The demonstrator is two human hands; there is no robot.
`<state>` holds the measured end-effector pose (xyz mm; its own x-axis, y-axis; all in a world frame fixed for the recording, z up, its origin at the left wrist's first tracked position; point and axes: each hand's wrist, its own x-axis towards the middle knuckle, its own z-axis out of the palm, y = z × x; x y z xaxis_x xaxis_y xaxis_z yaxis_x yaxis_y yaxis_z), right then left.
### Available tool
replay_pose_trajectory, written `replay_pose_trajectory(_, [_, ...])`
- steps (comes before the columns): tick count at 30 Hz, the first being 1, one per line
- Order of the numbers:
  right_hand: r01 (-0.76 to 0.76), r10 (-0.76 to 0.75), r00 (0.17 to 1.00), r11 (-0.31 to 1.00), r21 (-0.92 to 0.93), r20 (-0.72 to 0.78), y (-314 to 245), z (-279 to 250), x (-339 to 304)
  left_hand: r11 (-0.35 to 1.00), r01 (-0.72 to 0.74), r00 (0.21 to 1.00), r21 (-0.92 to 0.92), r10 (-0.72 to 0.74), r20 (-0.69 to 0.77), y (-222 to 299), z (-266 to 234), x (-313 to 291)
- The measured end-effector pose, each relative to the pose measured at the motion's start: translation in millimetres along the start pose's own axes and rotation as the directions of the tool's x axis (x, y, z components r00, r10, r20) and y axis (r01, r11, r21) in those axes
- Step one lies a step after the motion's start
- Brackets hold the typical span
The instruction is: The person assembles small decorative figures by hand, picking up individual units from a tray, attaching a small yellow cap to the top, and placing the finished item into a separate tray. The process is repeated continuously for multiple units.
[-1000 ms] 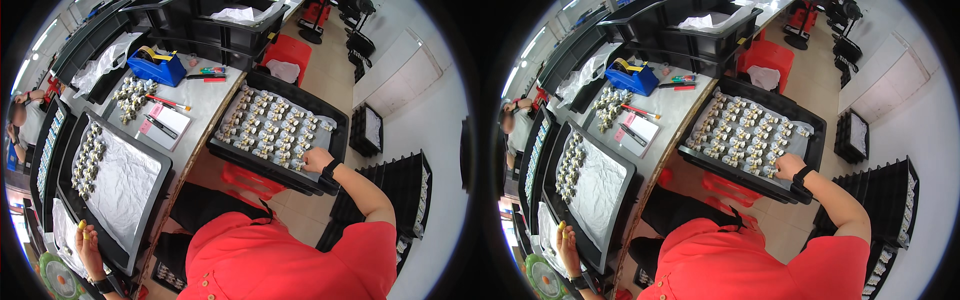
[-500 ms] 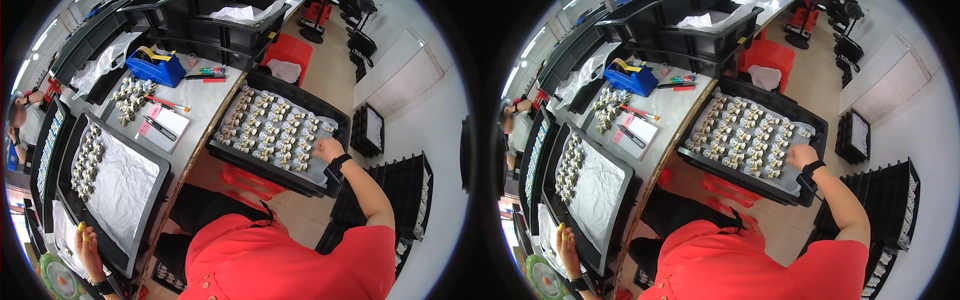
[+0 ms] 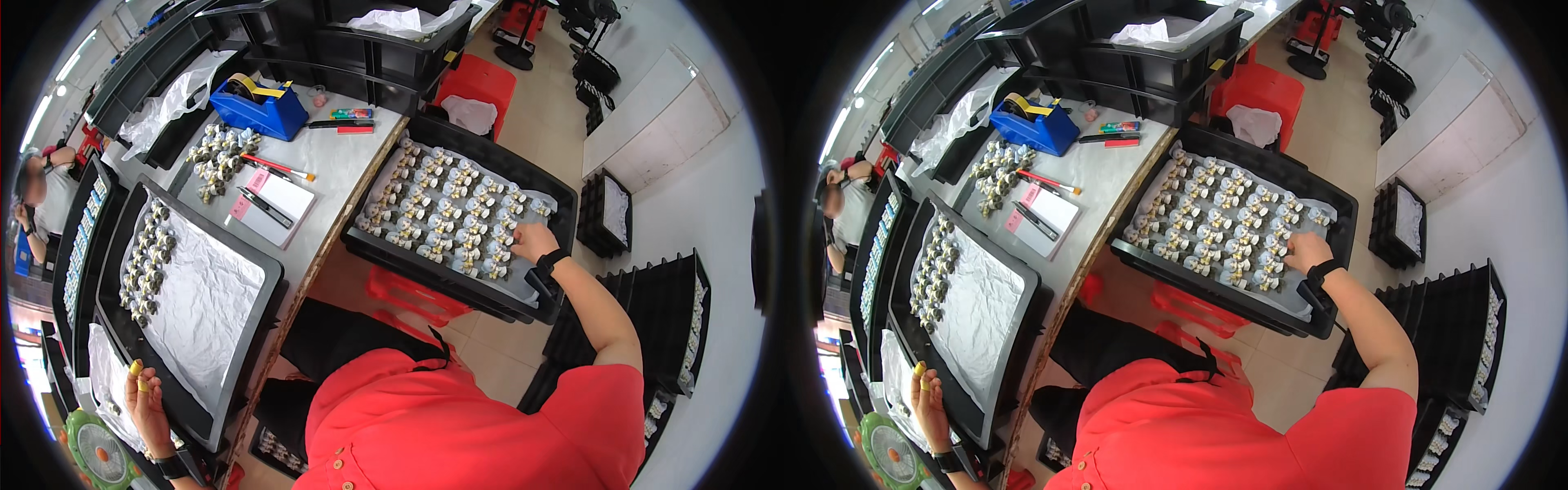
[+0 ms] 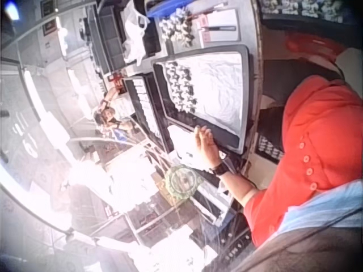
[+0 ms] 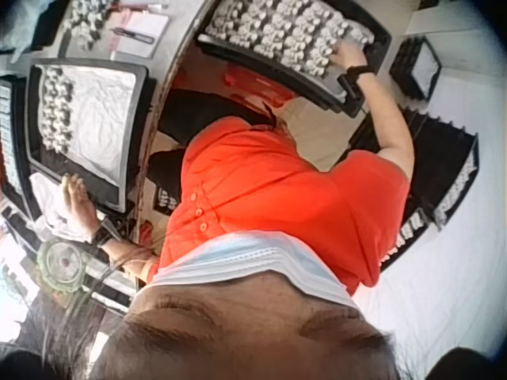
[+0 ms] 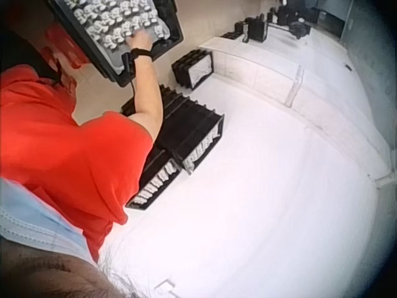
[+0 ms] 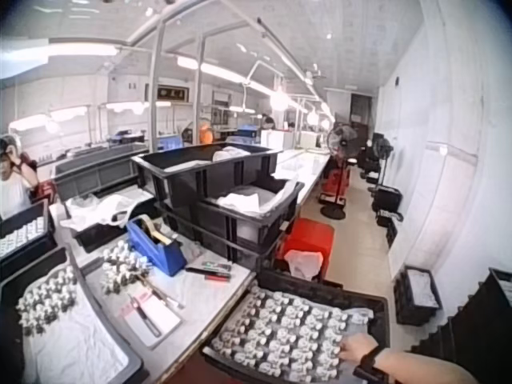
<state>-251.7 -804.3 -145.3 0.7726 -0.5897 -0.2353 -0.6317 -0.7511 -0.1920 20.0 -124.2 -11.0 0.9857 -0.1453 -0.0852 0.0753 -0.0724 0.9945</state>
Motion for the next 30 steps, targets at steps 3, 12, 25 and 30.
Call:
replay_pose_trajectory(3, [-0.076, 0.077, 0.997, 0.997, -0.024, 0.017, -6, -10, -2, 1.0, -0.001, 1.0, 0.0, 0.001, 0.0, -1, -1, 0])
replay_pose_trajectory(12, [-0.079, 0.064, 0.987, 0.992, -0.101, -0.146, 8, -2, 14, 1.0, 0.005, 1.0, -0.007, -0.005, 0.004, 3, 2, 0])
replay_pose_trajectory(25, [0.083, -0.112, 0.961, 0.989, -0.125, -0.253, -4, -15, 47, 0.999, -0.01, 1.0, 0.051, 0.011, -0.02, 44, 19, -21])
replay_pose_trajectory(30, [0.575, -0.39, 0.788, 0.744, 0.342, -0.476, -133, -89, 24, 0.896, -0.439, 0.87, -0.062, 0.442, 0.221, 129, 80, -73])
